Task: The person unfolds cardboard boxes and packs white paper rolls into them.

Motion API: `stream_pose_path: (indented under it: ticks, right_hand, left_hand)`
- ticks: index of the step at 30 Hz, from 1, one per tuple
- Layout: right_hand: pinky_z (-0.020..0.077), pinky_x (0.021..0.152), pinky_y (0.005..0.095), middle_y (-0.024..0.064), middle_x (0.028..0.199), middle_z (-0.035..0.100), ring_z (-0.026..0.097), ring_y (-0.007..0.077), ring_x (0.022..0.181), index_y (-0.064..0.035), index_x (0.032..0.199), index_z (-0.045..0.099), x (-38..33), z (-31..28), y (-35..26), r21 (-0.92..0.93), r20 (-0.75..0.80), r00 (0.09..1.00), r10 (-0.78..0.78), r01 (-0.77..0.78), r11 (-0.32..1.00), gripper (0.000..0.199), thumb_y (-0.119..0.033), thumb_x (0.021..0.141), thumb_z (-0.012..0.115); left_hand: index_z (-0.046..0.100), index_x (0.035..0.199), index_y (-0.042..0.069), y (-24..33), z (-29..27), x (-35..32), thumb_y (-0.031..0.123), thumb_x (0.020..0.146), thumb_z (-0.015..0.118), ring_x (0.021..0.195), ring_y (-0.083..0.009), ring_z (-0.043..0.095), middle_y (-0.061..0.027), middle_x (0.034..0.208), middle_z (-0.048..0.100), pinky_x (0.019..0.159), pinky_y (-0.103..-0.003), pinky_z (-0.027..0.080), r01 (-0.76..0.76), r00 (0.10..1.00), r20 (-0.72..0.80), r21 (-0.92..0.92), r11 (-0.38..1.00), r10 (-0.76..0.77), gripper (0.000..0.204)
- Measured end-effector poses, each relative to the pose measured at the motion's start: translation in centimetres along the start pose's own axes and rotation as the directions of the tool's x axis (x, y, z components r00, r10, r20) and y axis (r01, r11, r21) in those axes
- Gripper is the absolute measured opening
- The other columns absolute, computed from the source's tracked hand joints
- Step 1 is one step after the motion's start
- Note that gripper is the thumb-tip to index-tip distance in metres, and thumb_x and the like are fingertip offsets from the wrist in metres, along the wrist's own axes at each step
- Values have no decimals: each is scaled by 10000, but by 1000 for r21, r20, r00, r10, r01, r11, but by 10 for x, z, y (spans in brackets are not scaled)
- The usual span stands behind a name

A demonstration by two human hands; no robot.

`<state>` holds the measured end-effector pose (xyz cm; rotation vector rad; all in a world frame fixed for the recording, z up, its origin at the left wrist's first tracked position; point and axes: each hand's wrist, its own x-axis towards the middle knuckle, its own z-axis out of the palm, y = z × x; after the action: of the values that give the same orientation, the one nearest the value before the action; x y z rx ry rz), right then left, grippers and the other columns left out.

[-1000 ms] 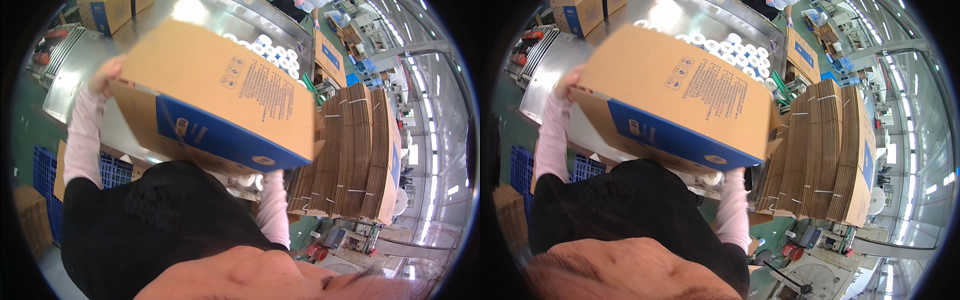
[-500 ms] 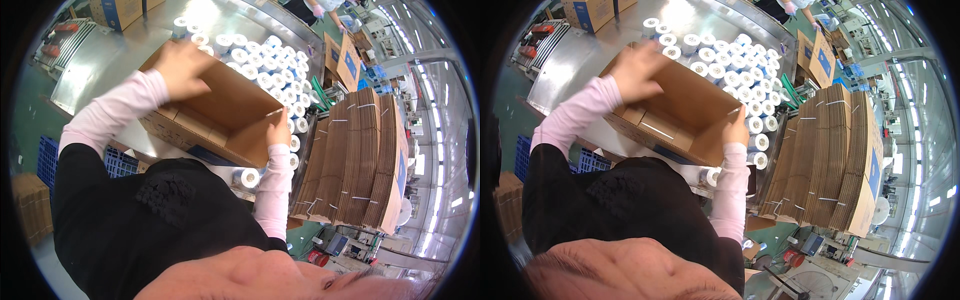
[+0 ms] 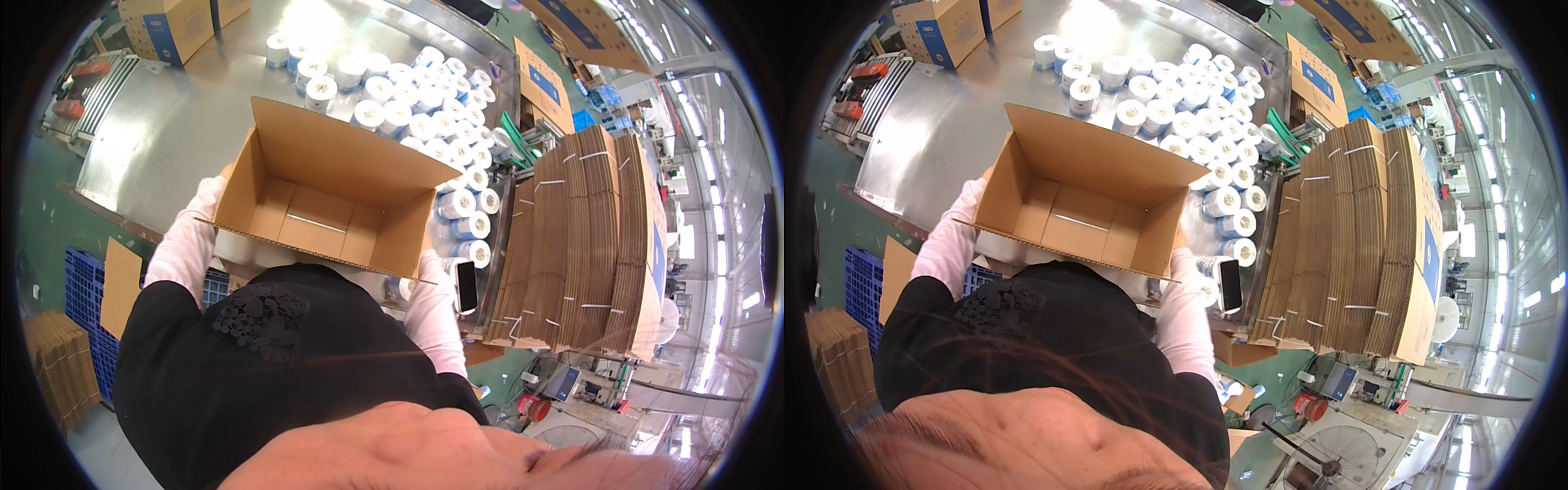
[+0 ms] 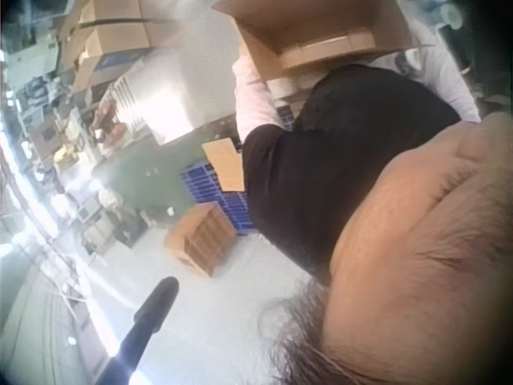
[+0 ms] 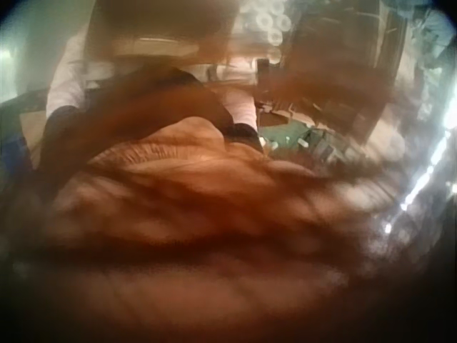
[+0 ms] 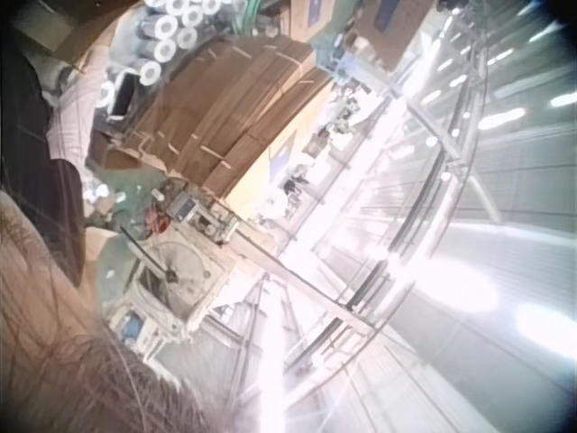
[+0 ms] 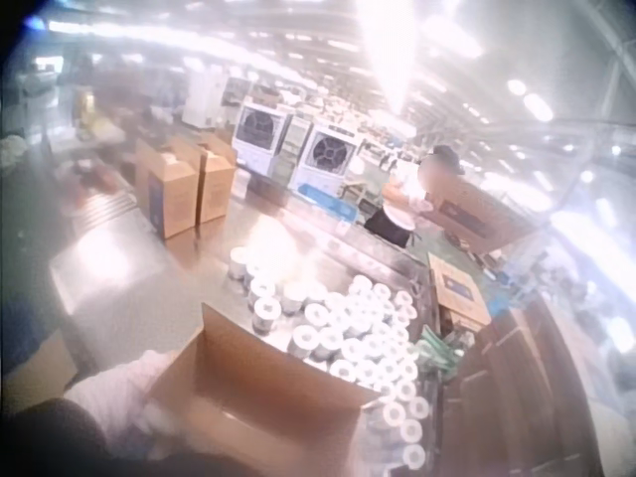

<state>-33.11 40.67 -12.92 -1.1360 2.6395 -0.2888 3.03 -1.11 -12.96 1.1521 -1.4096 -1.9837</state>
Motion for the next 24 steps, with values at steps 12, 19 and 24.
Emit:
stream_pose_path:
  ticks: [12, 19, 24]
  right_hand:
    - [481, 858, 385, 189, 1024, 679, 650, 313, 947, 18, 1157, 575, 69, -91, -80, 692, -385, 888, 252, 97, 715, 484, -372, 875, 630]
    - [481, 849, 404, 162, 953, 650, 631, 355, 918, -84, 1210, 532, 48, -102, -132, -274, -573, 689, -444, 350, 896, 542, -334, 763, 710]
    - [471, 578, 419, 78, 625, 574, 600, 289, 614, -97, 638, 584, 39, -84, -144, -171, -189, 813, -551, 525, 834, 72, -40, 665, 618]
  left_hand:
    - [639, 1125, 14, 122, 98, -9, 482, 878, 602, 953, -219, 636, -133, 1079, 665, 854, -322, 471, -206, 970, -16, 482, 852, 243, 531]
    - [615, 1178, 6, 110, 82, 46, 537, 798, 660, 1002, -263, 645, -165, 1119, 660, 879, -398, 484, 454, 845, 13, 510, 730, -535, 654]
    - [608, 1197, 29, 106, 114, 68, 497, 789, 678, 1023, -287, 639, -167, 1147, 651, 899, -407, 481, -471, 719, 125, 811, -347, -684, 625]
